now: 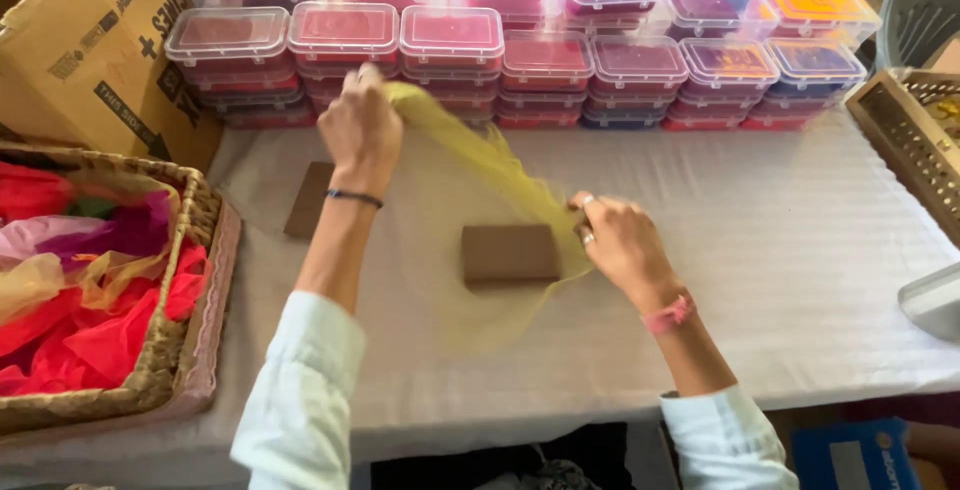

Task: The person wraps rectangular blocks of soap in yellow mesh fabric by hand, pulling the fabric tight and securing it with small clear stickers. The finished bars are placed into a basket containing colorful tissue paper.

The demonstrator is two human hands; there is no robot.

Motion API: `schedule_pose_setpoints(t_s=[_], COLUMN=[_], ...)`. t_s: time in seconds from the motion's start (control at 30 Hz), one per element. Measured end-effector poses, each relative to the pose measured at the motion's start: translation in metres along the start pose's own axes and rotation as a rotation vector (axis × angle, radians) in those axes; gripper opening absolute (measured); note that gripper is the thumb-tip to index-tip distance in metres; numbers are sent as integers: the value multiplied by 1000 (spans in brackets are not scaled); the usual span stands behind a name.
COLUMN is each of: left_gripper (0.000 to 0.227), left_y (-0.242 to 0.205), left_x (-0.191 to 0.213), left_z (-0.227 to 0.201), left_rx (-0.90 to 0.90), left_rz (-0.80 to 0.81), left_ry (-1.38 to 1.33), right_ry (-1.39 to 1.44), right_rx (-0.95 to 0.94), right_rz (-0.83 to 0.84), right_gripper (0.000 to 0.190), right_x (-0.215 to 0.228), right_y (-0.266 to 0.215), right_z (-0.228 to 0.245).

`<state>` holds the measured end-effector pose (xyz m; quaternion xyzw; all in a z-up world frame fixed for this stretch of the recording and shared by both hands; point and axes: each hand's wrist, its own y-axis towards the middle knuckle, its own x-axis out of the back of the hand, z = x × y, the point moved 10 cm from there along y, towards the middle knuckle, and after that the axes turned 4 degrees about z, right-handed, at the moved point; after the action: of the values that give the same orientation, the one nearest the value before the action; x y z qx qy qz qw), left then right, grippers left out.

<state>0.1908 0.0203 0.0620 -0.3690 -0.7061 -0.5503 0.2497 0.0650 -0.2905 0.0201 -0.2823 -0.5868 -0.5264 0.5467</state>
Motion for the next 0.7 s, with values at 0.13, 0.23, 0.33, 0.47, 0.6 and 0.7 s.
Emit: schedule_pose_setpoints(t_s=[0.13, 0.23, 0.33, 0.47, 0.6, 0.7], left_gripper=[28, 62, 60, 28, 45, 64], left_y=[24, 15, -27, -101, -163, -174], left_x=[-21, -4, 27, 2, -11, 13], left_z=[-24, -45, -79, -102, -114, -112], left_rx=[-49, 7, -225, -389, -503, -611], left_rz=[-89, -71, -224, 365, 614, 321], left_ry=[43, 156, 123, -265, -248, -358], right_ry=[79, 97, 99, -16, -28, 198], right_rx=[-74, -167, -258, -156, 133, 232], right_rz=[69, 101, 140, -61, -230, -135], right_gripper=[30, 32, 34, 42, 46, 40], right_x=[15, 13, 10, 24, 44, 26], right_y=[-15, -17, -14, 1, 20, 36], right_z=[-2, -24, -40, -33, 14, 31])
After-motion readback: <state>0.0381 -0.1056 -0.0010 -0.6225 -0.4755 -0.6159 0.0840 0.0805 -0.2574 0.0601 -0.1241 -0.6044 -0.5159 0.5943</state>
